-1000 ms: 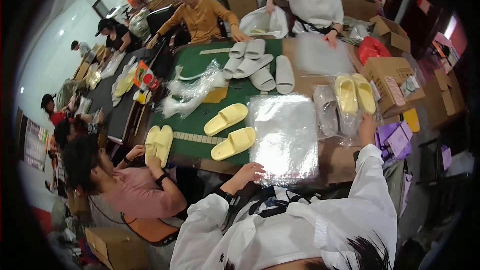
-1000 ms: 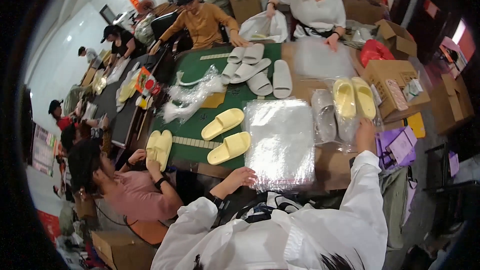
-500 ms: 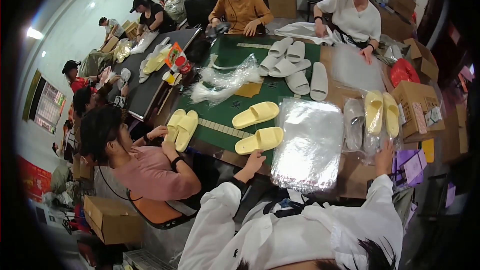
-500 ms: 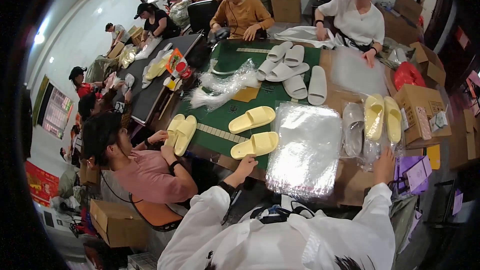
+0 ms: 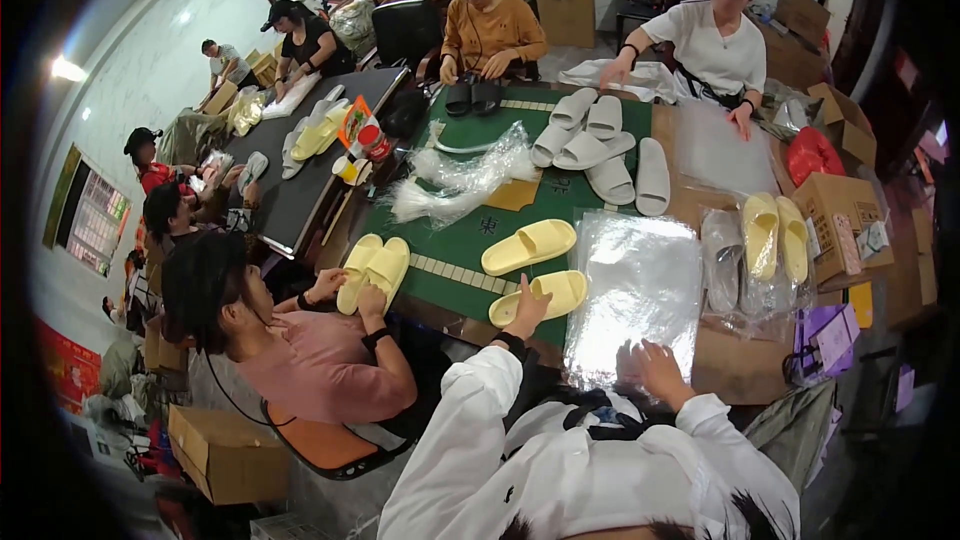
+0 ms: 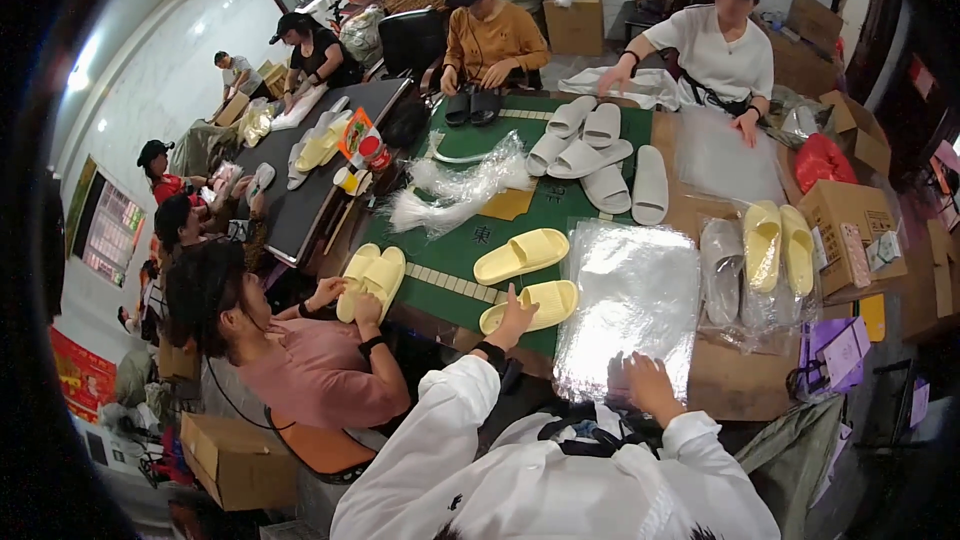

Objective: Packing slippers and sandals into plastic bags and placing them into a large sack.

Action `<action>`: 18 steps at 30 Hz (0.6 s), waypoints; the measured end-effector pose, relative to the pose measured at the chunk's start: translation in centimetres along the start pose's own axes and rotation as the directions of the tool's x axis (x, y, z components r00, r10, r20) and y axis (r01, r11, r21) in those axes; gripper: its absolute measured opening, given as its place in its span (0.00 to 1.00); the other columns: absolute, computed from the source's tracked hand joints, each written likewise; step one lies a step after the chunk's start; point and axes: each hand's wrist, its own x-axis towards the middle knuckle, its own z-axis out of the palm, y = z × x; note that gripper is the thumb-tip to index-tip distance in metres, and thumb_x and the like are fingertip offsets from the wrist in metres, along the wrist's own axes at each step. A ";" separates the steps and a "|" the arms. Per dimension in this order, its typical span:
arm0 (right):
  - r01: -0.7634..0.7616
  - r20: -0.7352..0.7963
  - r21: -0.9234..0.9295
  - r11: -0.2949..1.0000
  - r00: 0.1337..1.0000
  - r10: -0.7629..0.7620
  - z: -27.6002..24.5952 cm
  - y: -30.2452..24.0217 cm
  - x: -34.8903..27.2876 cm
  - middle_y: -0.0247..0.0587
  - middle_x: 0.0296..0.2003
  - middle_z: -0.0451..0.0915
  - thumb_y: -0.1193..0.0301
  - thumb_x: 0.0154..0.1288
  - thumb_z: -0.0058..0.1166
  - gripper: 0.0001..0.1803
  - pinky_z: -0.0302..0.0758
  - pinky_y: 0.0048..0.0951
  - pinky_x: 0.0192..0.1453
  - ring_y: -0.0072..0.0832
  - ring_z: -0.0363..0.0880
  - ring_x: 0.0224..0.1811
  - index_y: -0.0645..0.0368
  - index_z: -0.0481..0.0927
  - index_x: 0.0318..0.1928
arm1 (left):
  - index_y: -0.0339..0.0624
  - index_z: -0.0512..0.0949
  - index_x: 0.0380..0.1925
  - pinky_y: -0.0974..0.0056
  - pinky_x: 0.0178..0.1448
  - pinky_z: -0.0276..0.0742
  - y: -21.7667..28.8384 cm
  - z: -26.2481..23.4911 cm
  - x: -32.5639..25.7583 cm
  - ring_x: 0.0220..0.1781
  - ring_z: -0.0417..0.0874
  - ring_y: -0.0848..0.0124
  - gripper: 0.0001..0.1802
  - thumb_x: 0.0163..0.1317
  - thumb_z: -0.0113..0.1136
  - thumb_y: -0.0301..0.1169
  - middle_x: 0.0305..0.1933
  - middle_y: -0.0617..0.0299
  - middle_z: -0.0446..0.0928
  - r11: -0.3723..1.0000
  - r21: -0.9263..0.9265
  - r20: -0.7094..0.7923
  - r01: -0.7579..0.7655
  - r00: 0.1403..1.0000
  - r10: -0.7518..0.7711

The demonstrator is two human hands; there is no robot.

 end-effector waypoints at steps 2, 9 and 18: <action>-0.160 0.182 0.093 0.983 0.973 0.141 0.3 -1.5 0.4 0.48 0.55 0.67 0.69 0.52 0.49 0.25 0.59 0.43 0.60 0.41 0.65 0.57 0.59 0.67 0.53 | 0.36 0.36 0.65 0.62 0.64 0.57 0.1 -0.1 0.7 0.65 0.58 0.54 0.49 0.52 0.60 0.30 0.65 0.42 0.52 0.997 -0.072 0.051 0.004 0.999 0.000; -0.169 0.108 -0.017 0.985 0.979 0.170 2.0 -3.3 0.1 0.48 0.56 0.65 0.68 0.49 0.55 0.34 0.60 0.45 0.59 0.41 0.65 0.57 0.57 0.61 0.59 | 0.44 0.36 0.66 0.62 0.53 0.68 -0.4 0.6 1.8 0.51 0.70 0.61 0.51 0.50 0.60 0.24 0.57 0.50 0.63 0.993 -0.118 0.053 -0.027 0.998 0.033; -0.276 0.152 0.090 0.957 0.953 0.261 1.8 -5.5 -0.8 0.50 0.58 0.63 0.69 0.52 0.51 0.30 0.59 0.45 0.60 0.43 0.62 0.59 0.56 0.62 0.59 | 0.48 0.61 0.53 0.50 0.66 0.48 -9.7 -1.2 12.4 0.44 0.75 0.73 0.20 0.59 0.45 0.27 0.31 0.62 0.76 0.970 0.090 0.110 -0.228 0.970 0.218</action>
